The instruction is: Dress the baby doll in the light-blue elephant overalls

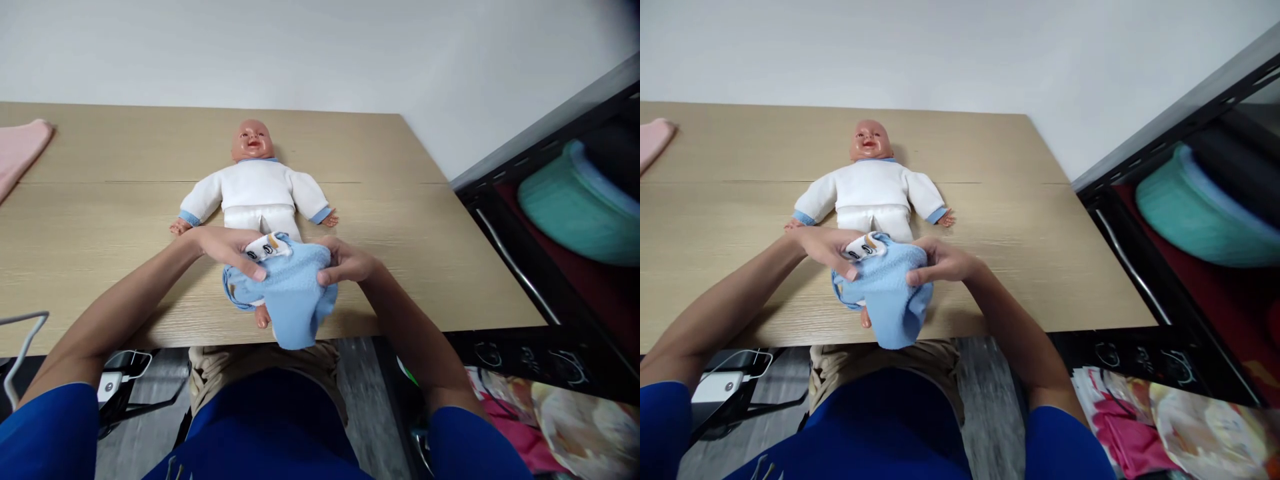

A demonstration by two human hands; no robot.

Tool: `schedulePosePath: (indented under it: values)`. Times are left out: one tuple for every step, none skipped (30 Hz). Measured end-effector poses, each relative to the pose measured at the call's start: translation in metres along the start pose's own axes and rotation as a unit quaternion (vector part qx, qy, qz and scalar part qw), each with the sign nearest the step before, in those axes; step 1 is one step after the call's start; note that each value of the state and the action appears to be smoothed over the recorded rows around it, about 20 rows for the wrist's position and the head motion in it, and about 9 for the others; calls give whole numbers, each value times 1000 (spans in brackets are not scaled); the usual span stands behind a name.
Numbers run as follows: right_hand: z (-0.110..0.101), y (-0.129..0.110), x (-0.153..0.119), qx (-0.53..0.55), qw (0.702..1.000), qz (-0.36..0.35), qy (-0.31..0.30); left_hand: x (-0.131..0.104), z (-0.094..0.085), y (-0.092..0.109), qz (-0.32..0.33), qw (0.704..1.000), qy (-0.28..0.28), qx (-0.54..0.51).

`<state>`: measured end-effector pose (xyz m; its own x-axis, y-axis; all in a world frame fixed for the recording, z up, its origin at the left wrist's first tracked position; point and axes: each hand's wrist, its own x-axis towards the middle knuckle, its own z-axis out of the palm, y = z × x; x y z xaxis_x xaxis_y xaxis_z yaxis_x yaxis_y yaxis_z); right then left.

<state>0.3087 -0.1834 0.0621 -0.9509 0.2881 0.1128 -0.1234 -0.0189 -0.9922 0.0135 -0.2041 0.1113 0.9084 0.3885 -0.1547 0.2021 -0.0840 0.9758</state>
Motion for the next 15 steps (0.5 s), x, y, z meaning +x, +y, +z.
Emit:
schedulePosePath:
  values:
    - [2,3,1,21,999,-6,34,1,3,1,-1,1000,-13,-11]
    - [4,5,2,35,997,-1,66,2,5,1,-1,1000,-21,-17]
    - [6,5,3,41,995,14,91,2,6,1,-1,1000,-21,-19]
    - [8,5,4,37,993,36,106,2,6,0,1,1000,-16,-19]
    - [9,3,4,25,992,59,106,1,6,-1,4,1000,-6,-17]
    - [9,0,5,8,993,78,91,0,4,-4,8,1000,6,-16]
    - [8,-3,5,-11,994,88,62,-1,2,-7,13,1000,22,-15]
    - [6,-6,5,-28,995,92,27,-3,-1,-10,17,999,40,-15]
    - [5,-9,4,-44,995,92,-10,-4,-3,-14,21,998,58,-14]
    - [3,-11,4,-57,993,89,-42,-5,-6,-17,23,997,73,-12]
    - [1,-12,3,-69,991,89,-67,-6,-7,-20,25,996,82,-9]
    - [0,-13,2,-80,989,91,-82,-7,-9,-22,25,996,85,-5]
    - [-1,-12,1,-86,988,96,-86,-7,-9,-23,23,996,83,-1]
    - [-1,-10,0,-84,988,98,-81,-6,-9,-23,22,997,80,0]
    - [-1,-7,-1,-71,991,94,-67,-6,-9,-23,21,997,76,-3]
